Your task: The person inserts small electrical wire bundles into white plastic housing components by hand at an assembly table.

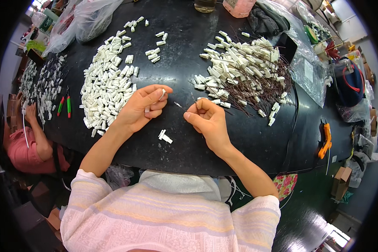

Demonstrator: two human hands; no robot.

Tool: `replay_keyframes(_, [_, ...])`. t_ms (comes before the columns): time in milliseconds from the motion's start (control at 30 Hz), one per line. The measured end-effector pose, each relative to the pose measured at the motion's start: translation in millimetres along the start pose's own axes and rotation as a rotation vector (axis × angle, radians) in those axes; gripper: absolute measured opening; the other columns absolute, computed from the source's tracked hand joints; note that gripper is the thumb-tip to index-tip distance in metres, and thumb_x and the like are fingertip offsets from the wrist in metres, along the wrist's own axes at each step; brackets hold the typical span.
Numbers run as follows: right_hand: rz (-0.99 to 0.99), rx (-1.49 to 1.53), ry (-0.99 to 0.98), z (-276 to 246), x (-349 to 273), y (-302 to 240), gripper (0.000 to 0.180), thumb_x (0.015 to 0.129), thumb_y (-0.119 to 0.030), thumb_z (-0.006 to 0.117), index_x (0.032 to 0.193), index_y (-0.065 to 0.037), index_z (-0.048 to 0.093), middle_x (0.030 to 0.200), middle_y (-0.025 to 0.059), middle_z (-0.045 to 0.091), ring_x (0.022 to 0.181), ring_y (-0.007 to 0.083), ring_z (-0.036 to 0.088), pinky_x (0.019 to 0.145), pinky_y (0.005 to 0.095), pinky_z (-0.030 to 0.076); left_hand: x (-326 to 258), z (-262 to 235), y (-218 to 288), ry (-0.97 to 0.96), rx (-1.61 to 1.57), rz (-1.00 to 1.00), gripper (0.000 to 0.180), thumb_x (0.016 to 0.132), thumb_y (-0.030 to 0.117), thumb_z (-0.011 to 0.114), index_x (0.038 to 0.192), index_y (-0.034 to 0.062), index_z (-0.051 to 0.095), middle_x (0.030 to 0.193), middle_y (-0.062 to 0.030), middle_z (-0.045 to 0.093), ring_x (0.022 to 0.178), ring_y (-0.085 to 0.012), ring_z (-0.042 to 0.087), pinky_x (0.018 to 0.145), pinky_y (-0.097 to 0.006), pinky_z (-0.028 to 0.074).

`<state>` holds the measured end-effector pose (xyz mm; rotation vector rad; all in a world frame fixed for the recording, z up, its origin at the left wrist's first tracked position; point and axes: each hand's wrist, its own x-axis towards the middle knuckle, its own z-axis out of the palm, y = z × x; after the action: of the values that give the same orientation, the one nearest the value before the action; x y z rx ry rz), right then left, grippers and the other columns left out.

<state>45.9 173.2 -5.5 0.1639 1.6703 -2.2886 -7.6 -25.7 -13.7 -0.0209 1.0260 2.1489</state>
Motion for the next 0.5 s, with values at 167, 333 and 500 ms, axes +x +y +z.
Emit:
replay_keyframes(167, [-0.043,-0.062,-0.001,2.4,1.2,4.7,0.009,0.077,-0.006,0.061,0.074,-0.002,0.053,0.066,-0.0022,0.051,0.054,0.0015,0.040,0.048,0.0163,0.030,1.1,3.1,-3.4,0.098,0.063,0.063,0.017,0.086,0.018,0.053,0.096,0.0030,0.054,0.088,-0.0116,0.058,0.055,-0.0039,0.043,0.041,-0.013,0.030])
replay_keyframes(333, [-0.130,-0.182,0.018,8.1,1.6,10.9,0.010,0.077,-0.005,0.061,0.074,-0.001,0.053,0.068,-0.0009,0.053,0.062,0.0023,0.047,0.055,0.0165,0.037,-1.6,10.8,-2.6,0.099,-0.001,0.031,0.019,0.087,0.025,0.052,0.083,0.0071,0.048,0.106,-0.0193,0.055,0.056,-0.0063,0.044,0.041,-0.014,0.032])
replay_keyframes(500, [-0.148,-0.176,-0.004,13.5,2.7,14.2,0.010,0.078,-0.005,0.061,0.074,0.000,0.053,0.068,0.0001,0.054,0.061,0.0022,0.047,0.053,0.0164,0.036,-2.3,14.3,-7.8,0.072,-0.018,0.013,0.024,0.087,0.030,0.051,0.079,0.0087,0.044,0.113,-0.0216,0.051,0.057,-0.0065,0.045,0.042,-0.014,0.033])
